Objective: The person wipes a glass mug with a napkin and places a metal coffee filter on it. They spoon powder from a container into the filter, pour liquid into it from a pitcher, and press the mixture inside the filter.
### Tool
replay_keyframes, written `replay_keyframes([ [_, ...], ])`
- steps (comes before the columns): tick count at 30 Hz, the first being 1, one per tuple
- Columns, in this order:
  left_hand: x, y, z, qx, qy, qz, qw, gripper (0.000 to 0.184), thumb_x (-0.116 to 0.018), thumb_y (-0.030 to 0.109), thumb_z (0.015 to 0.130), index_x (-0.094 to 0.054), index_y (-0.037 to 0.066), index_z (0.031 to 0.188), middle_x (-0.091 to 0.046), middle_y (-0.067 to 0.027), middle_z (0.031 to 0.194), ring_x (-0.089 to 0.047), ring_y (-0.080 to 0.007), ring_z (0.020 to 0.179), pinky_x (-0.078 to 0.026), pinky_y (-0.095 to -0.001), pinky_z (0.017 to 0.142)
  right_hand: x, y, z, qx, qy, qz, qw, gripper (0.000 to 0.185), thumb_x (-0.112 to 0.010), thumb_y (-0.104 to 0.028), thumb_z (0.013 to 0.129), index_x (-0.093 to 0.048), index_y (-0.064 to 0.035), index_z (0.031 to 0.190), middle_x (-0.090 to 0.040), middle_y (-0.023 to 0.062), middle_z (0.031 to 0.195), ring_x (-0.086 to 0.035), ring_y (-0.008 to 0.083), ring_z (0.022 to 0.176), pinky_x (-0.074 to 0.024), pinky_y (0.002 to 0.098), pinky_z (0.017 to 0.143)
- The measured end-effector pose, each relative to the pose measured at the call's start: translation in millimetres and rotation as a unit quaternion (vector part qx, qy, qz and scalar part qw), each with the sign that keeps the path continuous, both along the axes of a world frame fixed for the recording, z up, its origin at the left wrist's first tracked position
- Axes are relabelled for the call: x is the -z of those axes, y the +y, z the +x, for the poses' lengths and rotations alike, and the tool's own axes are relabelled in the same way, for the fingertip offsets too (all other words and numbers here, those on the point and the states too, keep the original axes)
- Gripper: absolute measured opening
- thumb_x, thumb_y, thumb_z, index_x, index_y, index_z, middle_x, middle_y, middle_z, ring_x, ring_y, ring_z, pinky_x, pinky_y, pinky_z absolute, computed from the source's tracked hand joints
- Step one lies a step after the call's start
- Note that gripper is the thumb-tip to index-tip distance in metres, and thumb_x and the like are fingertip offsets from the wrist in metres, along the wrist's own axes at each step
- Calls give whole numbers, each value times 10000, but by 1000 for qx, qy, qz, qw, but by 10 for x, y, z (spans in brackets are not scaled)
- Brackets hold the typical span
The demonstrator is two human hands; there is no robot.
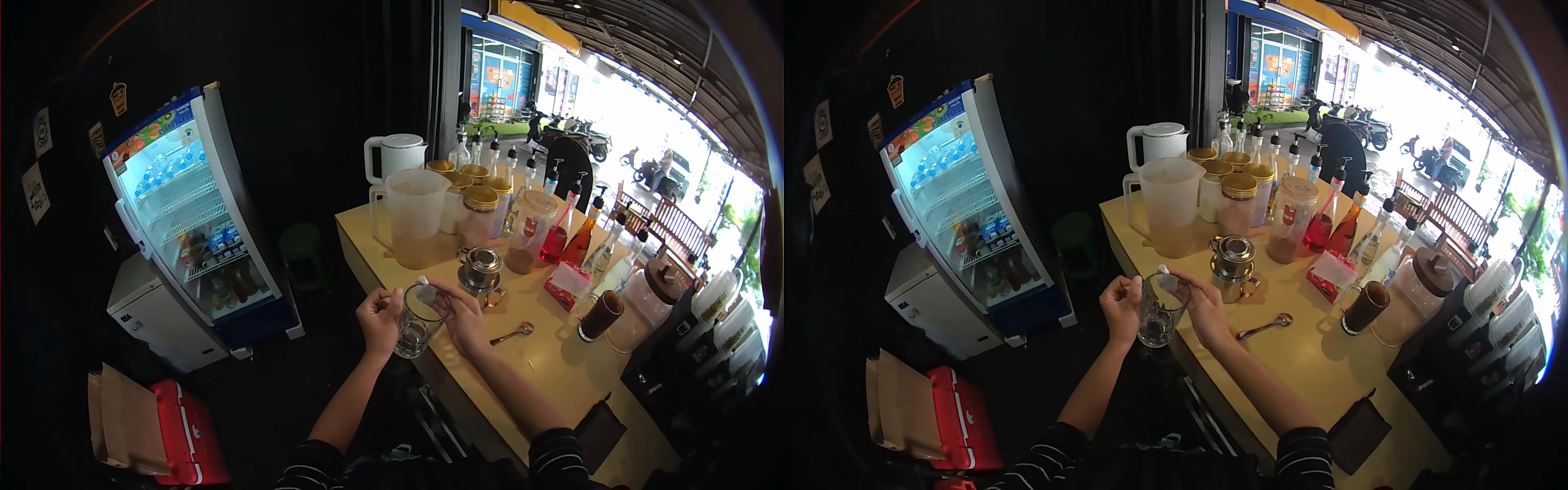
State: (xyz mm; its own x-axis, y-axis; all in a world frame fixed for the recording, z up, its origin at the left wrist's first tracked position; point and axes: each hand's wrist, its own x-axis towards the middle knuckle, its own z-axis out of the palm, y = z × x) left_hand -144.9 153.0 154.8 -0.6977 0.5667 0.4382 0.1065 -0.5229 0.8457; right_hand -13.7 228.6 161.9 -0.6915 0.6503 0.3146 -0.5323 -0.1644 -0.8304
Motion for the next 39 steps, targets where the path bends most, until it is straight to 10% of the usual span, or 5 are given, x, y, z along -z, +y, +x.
replay_keyframes([
  [8,-38,176,93,-82,29,4,996,308,-623,176,918,-536,32,659,-427,94,561,-334,9,519,-262,-205,468,84,-347,73,266,0,101,959,409,-557,47,897,-482,50,1299,-535,107,1237,-509,184,1175,-398,281,1020],
  [17,-75,119,233,-3,-92,-77,993,378,-558,223,961,-500,40,636,-437,67,610,-362,-8,585,-292,-214,516,-79,-307,109,443,-34,459,769,317,-639,116,748,-692,-15,1031,-639,109,1001,-624,219,856,-506,291,726],
  [28,-6,-64,314,32,64,-45,996,340,-554,178,948,-475,27,654,-417,55,577,-356,-21,572,-301,-229,498,-578,-165,365,381,-142,456,792,163,-619,83,744,-666,7,881,-657,134,864,-644,235,740,-510,278,660],
  [33,-51,-32,393,-70,176,-16,982,346,-673,167,858,-477,8,622,-414,3,496,-356,-14,516,-299,-227,442,-593,-35,475,1,-289,261,921,93,-631,9,812,-642,29,902,-657,9,834,-601,54,788,-503,256,703],
  [39,-56,-94,287,-26,151,-25,988,345,-654,153,867,-461,11,619,-395,45,518,-349,-5,535,-288,-213,453,-814,49,733,-136,-259,385,875,168,-596,88,795,-639,44,951,-676,66,913,-631,116,859,-509,267,797],
])
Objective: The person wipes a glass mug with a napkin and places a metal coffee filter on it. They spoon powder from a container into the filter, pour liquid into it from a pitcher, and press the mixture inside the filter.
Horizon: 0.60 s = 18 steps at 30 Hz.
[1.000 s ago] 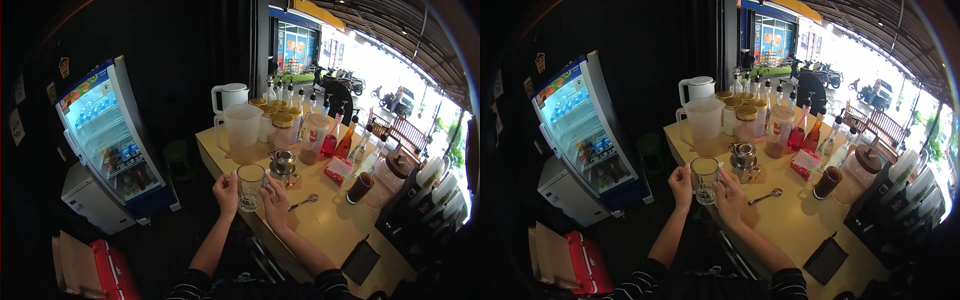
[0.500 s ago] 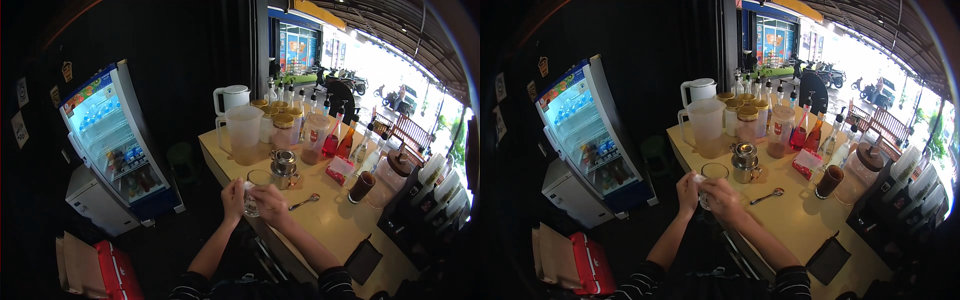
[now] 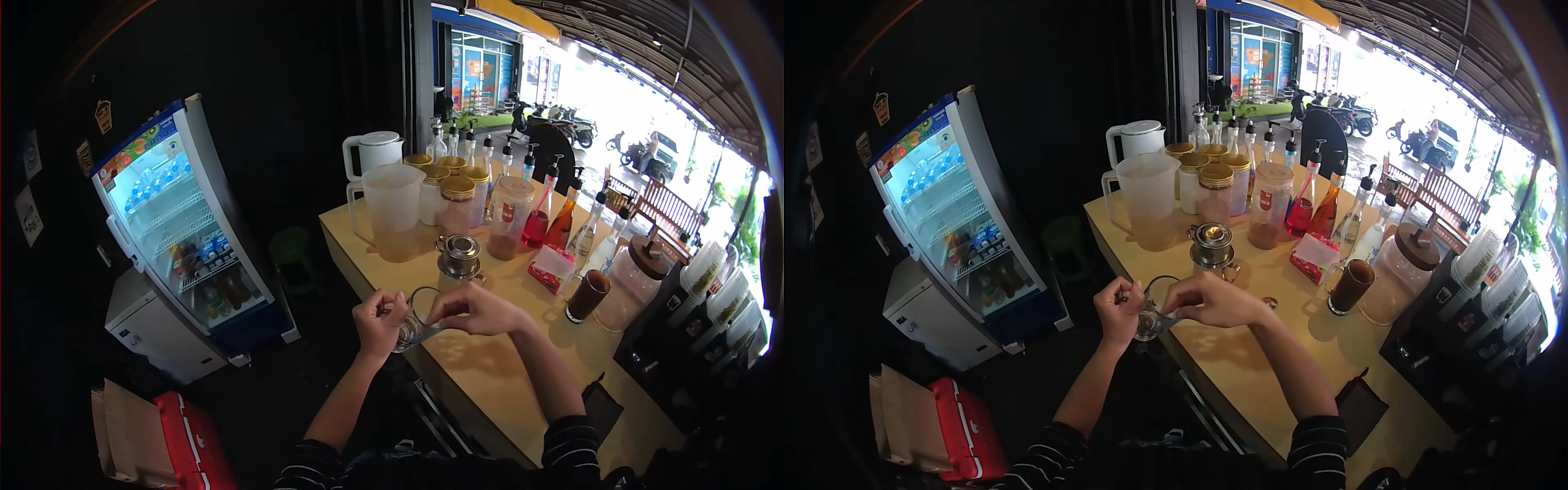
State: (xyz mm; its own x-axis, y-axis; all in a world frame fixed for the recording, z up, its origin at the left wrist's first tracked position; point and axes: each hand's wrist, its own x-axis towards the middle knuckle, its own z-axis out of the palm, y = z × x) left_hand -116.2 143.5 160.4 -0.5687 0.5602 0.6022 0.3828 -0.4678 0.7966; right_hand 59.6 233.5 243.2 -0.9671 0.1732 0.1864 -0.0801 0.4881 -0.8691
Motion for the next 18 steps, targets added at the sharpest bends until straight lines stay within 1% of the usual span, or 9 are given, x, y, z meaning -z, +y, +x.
replay_keyframes([
  [3,25,-36,-58,56,-27,3,998,340,-614,142,889,-444,33,616,-416,58,548,-353,-2,551,-281,-213,474,-51,112,115,12,56,-26,998,200,-582,102,804,-642,41,985,-671,57,927,-637,128,864,-517,273,795],
  [4,25,-44,-71,100,-57,9,993,340,-587,138,905,-433,48,616,-438,58,565,-357,-2,558,-277,-218,490,18,183,110,48,111,-131,984,206,-580,85,823,-649,34,1010,-669,62,965,-635,132,905,-517,275,817],
  [5,23,-35,-66,99,-57,9,993,340,-587,138,905,-433,48,616,-438,58,565,-357,-2,558,-277,-218,490,85,255,48,47,110,-131,984,206,-580,85,823,-649,34,1010,-669,62,965,-635,132,905,-517,275,817],
  [7,-10,-29,-7,132,-52,22,990,338,-602,134,893,-425,60,615,-397,87,586,-337,5,569,-268,-201,486,221,317,-108,177,190,-57,964,216,-549,84,852,-652,19,1029,-670,71,993,-630,135,950,-511,284,851],
  [9,-8,-5,89,141,-51,-3,989,337,-592,130,897,-417,63,617,-400,85,586,-334,-1,561,-263,-201,491,383,211,-242,159,162,-69,971,197,-519,54,884,-651,18,1025,-667,99,1019,-634,163,971,-508,299,882],
  [11,81,71,122,124,-80,43,988,321,-589,126,896,-441,56,620,-401,87,583,-338,-5,557,-270,-203,496,513,165,-296,-6,184,-377,908,180,-477,36,900,-619,42,1010,-641,167,1063,-621,235,1030,-496,338,926],
  [16,227,152,179,125,-149,22,981,315,-581,136,896,-448,62,621,-409,79,596,-345,-12,577,-283,-203,521,743,55,-243,42,241,-493,835,215,-453,-17,916,-596,57,1057,-637,178,1077,-604,262,1068,-461,367,978],
  [17,304,218,164,123,-224,45,966,302,-570,152,905,-468,53,639,-450,67,624,-386,-17,587,-314,-200,533,815,16,-213,47,244,-491,835,215,-453,-17,916,-596,57,1057,-637,178,1077,-604,262,1068,-461,367,978],
  [18,361,265,158,120,-299,65,944,295,-560,168,914,-487,44,657,-491,54,652,-426,-22,598,-346,-197,544,884,-57,-188,143,244,-454,845,235,-454,-11,914,-587,62,1092,-631,181,1105,-602,259,1073,-458,366,981],
])
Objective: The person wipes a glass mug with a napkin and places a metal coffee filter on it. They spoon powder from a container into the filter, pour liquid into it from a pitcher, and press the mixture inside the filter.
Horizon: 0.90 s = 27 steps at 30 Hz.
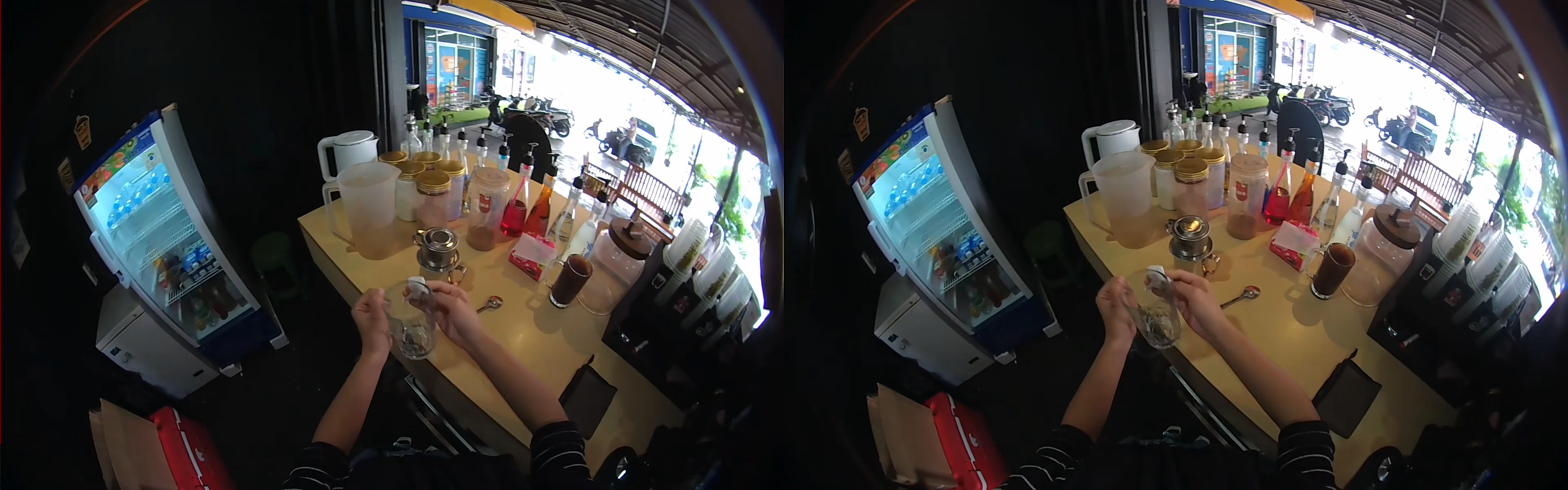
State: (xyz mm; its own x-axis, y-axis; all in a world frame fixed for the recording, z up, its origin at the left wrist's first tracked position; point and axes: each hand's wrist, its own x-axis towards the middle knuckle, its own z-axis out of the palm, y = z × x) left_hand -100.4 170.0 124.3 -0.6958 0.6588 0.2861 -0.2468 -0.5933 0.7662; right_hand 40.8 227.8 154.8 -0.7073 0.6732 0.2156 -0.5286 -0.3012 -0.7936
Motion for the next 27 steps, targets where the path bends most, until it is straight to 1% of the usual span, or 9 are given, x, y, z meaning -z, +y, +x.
replay_keyframes([
  [2,18,61,-53,-5,28,0,1000,284,-554,162,915,-481,58,661,-473,59,655,-416,-24,590,-340,-200,537,312,-117,28,144,-58,43,987,280,-466,-5,908,-572,74,1155,-621,190,1152,-604,243,1072,-466,352,962],
  [5,-68,-4,10,10,66,12,998,272,-536,151,921,-472,89,664,-435,66,649,-403,-21,587,-335,-201,534,329,-204,173,196,-53,123,971,255,-489,-14,904,-594,74,1120,-632,188,1136,-610,231,1063,-480,332,928],
  [11,-118,39,189,103,56,-11,993,282,-524,138,930,-471,89,657,-433,66,635,-378,-23,564,-331,-204,532,-13,-129,271,254,-75,85,961,231,-503,-11,909,-619,50,1098,-648,116,1066,-621,181,991,-500,305,873],
  [13,-176,136,254,48,53,-25,997,315,-513,153,948,-455,95,644,-417,66,610,-351,-23,537,-303,-209,497,-38,-144,207,175,-31,8,984,236,-494,-42,934,-608,50,1119,-636,104,1097,-615,170,1002,-498,294,861],
  [14,-177,147,228,48,55,-24,997,315,-513,153,948,-455,95,644,-417,66,610,-351,-23,537,-303,-209,497,-52,-218,222,221,-37,54,973,220,-520,-37,927,-638,27,1101,-662,66,974,-619,116,898,-498,252,792],
  [21,-183,113,38,28,113,-87,989,364,-539,150,945,-421,86,607,-366,92,574,-291,0,537,-236,-218,472,-244,-242,514,343,-75,132,927,233,-508,32,903,-652,10,1085,-664,68,948,-628,116,833,-509,249,708],
  [24,-337,-6,226,10,184,-73,980,368,-574,151,925,-425,66,599,-380,90,576,-317,0,543,-252,-214,475,-656,-226,406,453,-169,450,751,258,-476,93,815,-653,18,987,-663,171,865,-661,235,785,-511,317,682],
  [25,-364,-21,279,2,204,-65,977,372,-587,152,916,-424,61,595,-382,88,569,-330,-3,537,-261,-215,467,-657,-237,356,457,-169,449,749,258,-476,93,815,-653,18,987,-663,171,865,-661,235,785,-511,317,682],
  [27,-351,-28,330,-33,260,-59,963,370,-591,137,904,-402,66,595,-373,81,560,-328,-6,539,-255,-213,467,-660,-237,300,218,-356,509,753,211,-498,57,787,-632,30,948,-629,222,797,-645,321,752,-493,380,671],
])
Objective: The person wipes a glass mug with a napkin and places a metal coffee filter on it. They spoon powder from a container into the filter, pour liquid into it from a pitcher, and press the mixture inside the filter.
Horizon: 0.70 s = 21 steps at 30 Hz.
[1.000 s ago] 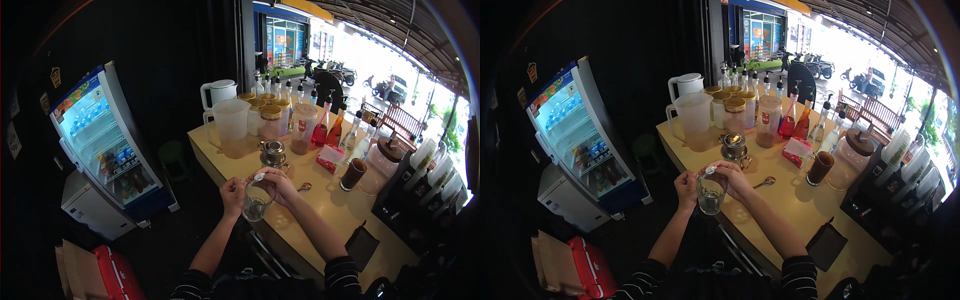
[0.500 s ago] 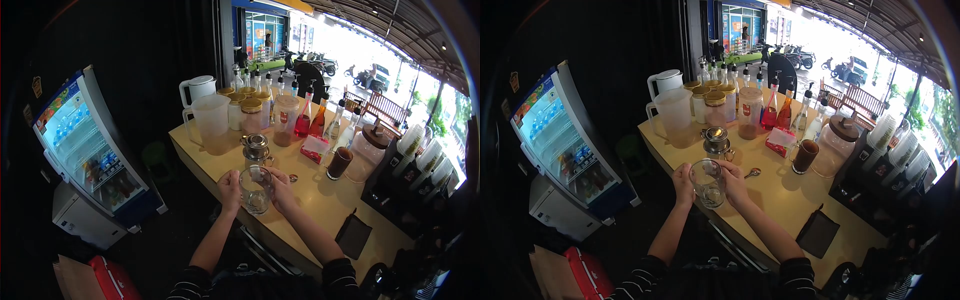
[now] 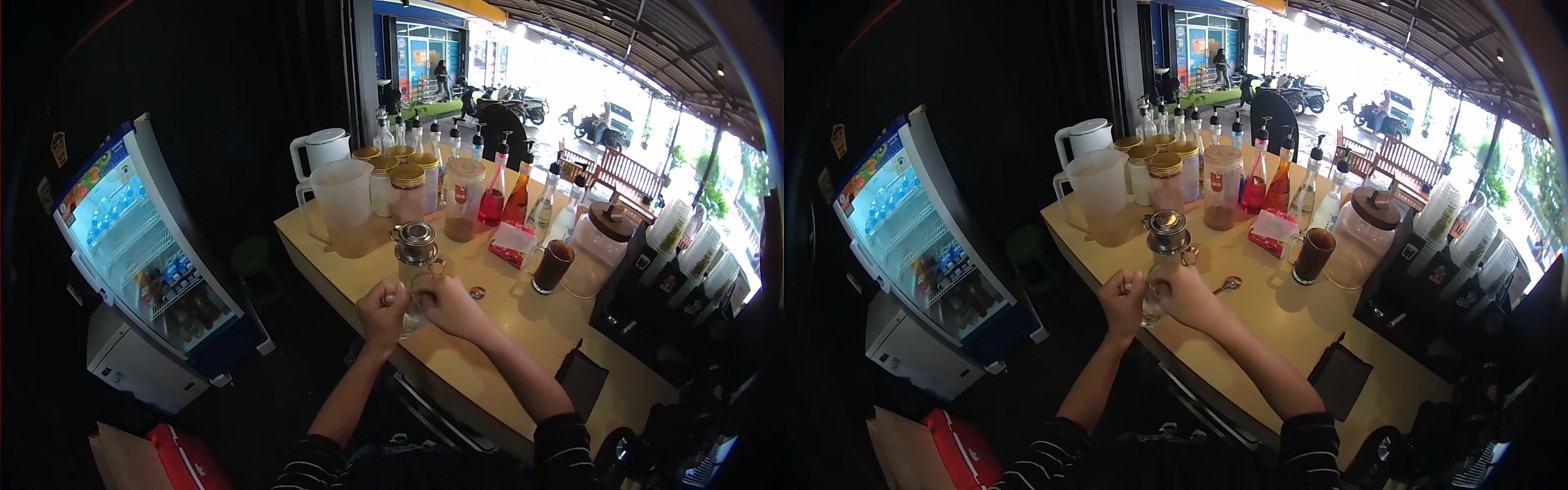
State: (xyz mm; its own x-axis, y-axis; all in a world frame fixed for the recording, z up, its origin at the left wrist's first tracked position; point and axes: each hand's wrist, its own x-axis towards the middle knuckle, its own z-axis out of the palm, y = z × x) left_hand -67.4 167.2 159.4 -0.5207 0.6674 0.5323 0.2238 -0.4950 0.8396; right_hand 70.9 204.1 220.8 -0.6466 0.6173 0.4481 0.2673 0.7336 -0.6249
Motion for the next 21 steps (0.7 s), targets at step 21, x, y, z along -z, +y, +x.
replay_keyframes([
  [21,161,135,-240,93,-73,-72,990,354,-524,207,953,-462,99,621,-363,106,536,-283,15,467,-205,-208,421,-106,-50,55,39,118,156,980,299,-528,52,808,-611,14,1092,-652,127,1041,-638,264,1020,-522,385,813],
])
